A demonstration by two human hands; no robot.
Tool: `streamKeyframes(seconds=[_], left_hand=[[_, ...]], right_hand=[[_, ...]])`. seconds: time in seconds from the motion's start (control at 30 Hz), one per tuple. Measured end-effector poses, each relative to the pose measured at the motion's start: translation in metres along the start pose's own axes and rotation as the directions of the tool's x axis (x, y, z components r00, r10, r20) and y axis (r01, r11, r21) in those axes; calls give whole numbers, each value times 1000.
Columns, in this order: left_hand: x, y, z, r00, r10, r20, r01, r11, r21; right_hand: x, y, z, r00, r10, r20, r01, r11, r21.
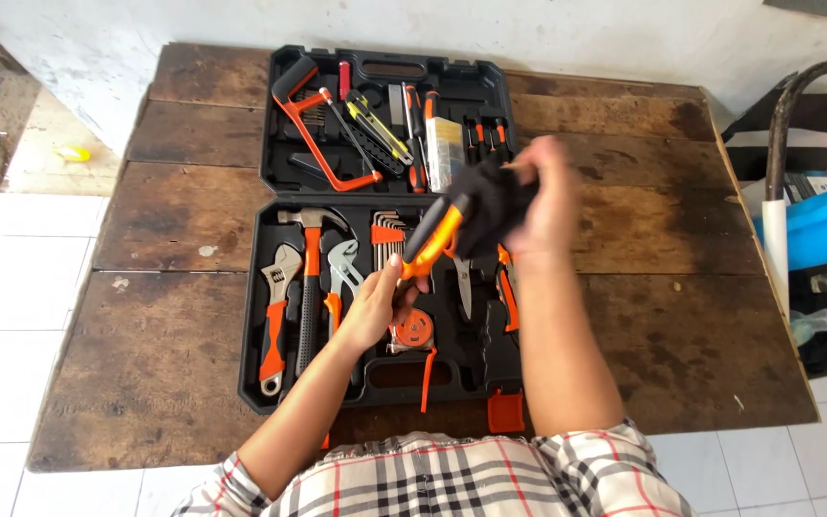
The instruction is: Organizing and inspecting various hand tools within a plastic tool case on a wooden table.
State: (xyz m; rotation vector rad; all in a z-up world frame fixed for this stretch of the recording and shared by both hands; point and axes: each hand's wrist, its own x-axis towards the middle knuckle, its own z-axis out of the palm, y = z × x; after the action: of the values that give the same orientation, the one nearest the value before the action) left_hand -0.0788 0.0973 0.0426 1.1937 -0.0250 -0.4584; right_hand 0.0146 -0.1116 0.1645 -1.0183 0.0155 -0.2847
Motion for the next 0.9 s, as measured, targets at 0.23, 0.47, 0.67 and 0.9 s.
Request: streamKeyframes(seconds=[0.23,0.47,0.67,0.9], left_hand=[[5,32,14,978,97,-186,-43,961,274],[-11,53,32,980,152,-132,-78,890,449],[-13,52,27,980,130,-148,-76,943,323],[-8,52,22,960,243,-140,-170,901,398]], right_hand=[[-47,-18,32,903,-416,110,430,882,-194],[-30,29,29,576,-338,744,801,52,-596],[23,36,-27,883,-394,253,445,535,-719],[-46,33,-9,398,-329,856,900,-40,-434]])
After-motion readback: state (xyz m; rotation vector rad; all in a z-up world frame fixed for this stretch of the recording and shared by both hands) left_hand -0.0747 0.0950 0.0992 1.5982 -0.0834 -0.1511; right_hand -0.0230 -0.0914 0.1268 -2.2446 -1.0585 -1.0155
